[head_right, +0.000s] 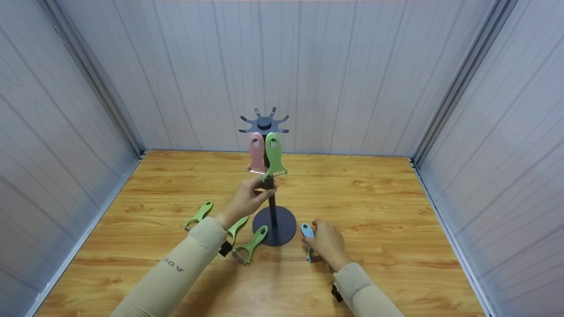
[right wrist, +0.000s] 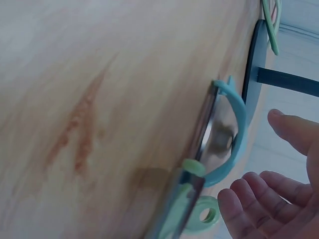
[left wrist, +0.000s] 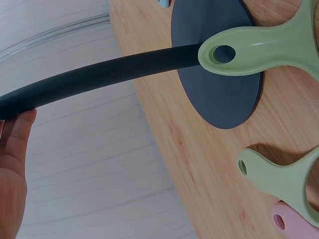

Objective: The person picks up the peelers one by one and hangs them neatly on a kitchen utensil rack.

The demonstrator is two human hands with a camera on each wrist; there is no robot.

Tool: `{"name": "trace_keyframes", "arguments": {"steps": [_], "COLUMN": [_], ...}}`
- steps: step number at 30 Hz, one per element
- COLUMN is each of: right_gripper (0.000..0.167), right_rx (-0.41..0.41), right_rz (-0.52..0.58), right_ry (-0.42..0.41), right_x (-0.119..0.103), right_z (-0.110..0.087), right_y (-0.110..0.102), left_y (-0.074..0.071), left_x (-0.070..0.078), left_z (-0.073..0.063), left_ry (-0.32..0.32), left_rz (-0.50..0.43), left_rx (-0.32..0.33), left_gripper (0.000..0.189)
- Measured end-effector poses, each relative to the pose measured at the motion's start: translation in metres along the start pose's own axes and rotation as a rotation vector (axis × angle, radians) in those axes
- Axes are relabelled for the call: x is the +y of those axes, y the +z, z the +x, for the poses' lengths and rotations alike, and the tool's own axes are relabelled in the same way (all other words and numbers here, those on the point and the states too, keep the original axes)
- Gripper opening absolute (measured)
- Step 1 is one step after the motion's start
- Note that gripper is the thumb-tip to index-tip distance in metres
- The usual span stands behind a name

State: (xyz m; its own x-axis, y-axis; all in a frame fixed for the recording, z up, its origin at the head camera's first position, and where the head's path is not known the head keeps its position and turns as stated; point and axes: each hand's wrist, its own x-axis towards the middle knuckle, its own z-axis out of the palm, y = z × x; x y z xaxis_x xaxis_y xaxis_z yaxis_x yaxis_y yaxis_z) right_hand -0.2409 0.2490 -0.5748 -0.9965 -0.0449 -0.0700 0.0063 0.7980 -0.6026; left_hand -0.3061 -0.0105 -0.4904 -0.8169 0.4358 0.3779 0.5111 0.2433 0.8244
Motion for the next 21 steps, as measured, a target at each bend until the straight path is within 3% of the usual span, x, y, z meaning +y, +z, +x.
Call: {"name": "trace_keyframes", "arguments": {"steps": [7, 17, 21], "right_gripper": [0.059, 0.036, 0.035], "right_rx": [-0.036, -0.078, -0.078], "right_rz": [0.03, 0.059, 0.051], "right_ry": [0.035, 0.047, 0.058], "right_x": [0.0036, 0.0063, 0.0053], "right_z": [0.0017, 0.0024, 0.0026], "right_y": [0.005, 0.0086, 0.0106], "left_y": [0.0008, 0.0001, 0.0009], "left_x": [-0.002, -0.0004, -0.0016], "left_z": [-0.0001, 0.0, 0.0003], "left_ry": [0.017, 0.008, 0.014], "left_rz": [0.013, 0.019, 0.019], "left_rx": [0.001, 0.0, 0.002], "left_gripper": [0.015, 0.017, 0.016]}}
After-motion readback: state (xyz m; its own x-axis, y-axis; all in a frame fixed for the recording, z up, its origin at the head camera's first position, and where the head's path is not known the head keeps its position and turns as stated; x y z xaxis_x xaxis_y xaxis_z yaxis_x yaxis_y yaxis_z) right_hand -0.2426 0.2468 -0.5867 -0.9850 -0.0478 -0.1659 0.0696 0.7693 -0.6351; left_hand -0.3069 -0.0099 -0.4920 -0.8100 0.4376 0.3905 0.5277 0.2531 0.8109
